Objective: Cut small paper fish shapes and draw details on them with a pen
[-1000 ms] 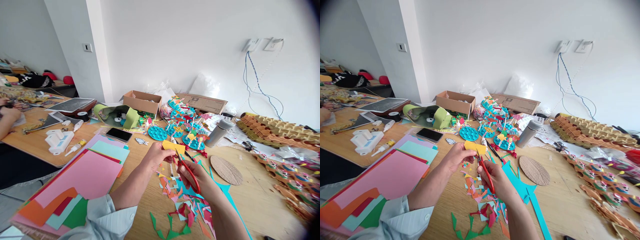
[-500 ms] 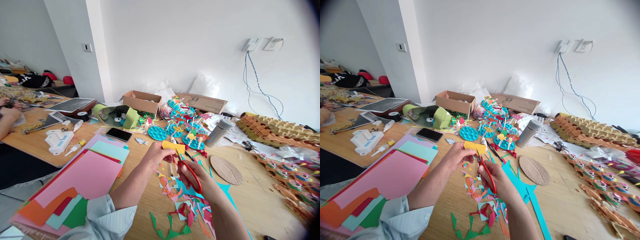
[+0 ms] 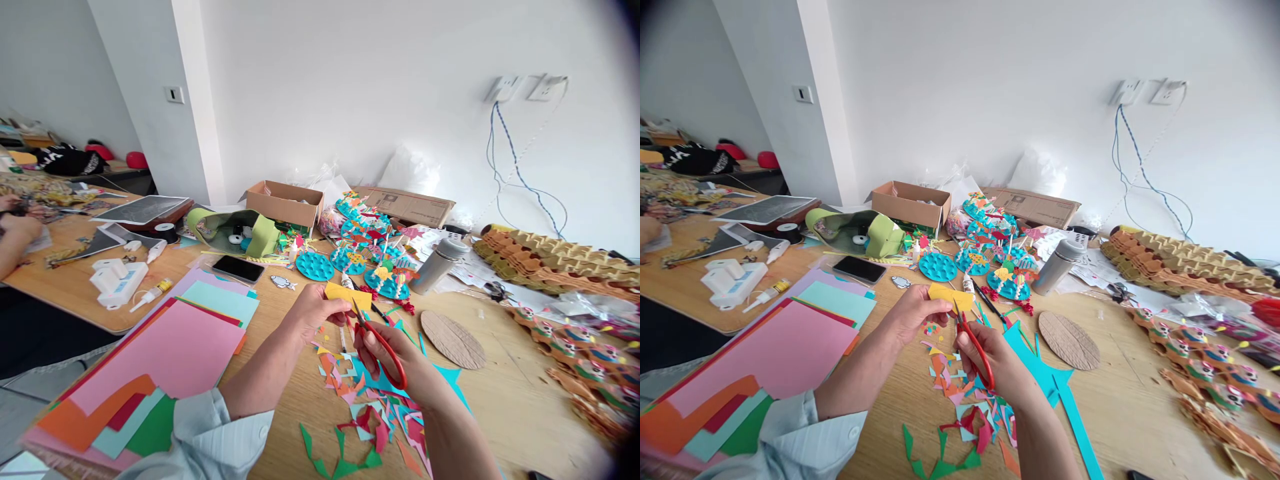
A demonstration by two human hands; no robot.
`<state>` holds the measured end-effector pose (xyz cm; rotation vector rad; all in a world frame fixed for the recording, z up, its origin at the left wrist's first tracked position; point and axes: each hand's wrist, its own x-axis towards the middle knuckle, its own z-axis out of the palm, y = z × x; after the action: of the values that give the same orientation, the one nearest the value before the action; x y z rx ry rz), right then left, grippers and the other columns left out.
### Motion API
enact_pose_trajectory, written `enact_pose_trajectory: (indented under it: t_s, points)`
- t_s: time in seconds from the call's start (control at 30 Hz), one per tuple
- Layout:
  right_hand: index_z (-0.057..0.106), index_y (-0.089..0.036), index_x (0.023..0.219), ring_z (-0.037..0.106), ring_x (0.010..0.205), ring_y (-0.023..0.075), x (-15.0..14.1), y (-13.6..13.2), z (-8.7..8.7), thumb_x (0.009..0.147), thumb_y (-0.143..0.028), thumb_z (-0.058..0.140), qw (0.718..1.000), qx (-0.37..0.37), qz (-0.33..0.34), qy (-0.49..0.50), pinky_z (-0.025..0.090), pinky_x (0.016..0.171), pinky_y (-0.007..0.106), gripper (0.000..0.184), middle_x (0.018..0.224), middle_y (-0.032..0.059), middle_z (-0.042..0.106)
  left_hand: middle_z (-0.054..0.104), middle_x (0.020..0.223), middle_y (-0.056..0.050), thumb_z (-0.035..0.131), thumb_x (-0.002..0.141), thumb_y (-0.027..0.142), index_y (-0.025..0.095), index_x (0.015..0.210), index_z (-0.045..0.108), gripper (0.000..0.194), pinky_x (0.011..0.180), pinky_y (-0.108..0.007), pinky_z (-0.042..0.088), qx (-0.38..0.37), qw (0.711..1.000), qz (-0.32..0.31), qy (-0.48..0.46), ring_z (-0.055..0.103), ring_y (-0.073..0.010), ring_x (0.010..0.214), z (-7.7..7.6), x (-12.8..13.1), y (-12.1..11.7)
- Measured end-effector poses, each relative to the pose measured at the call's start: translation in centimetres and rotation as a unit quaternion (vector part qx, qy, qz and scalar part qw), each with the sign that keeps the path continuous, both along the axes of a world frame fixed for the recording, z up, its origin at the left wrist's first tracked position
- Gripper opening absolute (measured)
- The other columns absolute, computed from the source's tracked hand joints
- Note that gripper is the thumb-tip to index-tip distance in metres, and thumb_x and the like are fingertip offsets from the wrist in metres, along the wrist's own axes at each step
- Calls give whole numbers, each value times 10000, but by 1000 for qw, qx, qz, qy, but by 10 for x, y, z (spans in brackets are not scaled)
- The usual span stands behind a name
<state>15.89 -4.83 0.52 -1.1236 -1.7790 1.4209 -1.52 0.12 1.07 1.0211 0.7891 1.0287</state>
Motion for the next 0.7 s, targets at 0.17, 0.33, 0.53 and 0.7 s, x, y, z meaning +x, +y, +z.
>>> enact_pose_trajectory:
  t_s: [0.17,0.33,0.53,0.7]
  points:
    - [486,-185,724,406,471,89,0,0,0,886,-644,450,1000,1,-3,-5,282,450,237,488,549,-20,507,645,593,-27,708,537,284,106,665,677,222,491,-200,459,4,1000,-4,-2,543,-87,474,0,0,0]
    - [477,-190,707,411,464,92,-1,1,0,872,-665,453,1000,4,-4,-10,273,441,238,503,534,-20,503,648,598,-32,706,535,285,104,661,679,222,491,-198,457,3,1000,-2,1,540,-85,474,0,0,-1]
    - [458,-196,716,417,461,90,0,1,-1,859,-677,463,1000,4,0,-3,279,441,234,502,533,-37,472,653,624,-38,703,544,288,100,689,681,238,496,-197,464,3,1000,-6,1,543,-82,481,0,0,-2]
    - [456,-194,708,416,465,90,1,1,-2,861,-679,457,1000,6,-4,-16,281,445,234,508,531,-36,469,616,579,-10,698,560,280,121,693,650,212,493,-203,468,-5,1000,7,-4,549,-91,482,-1,0,0]
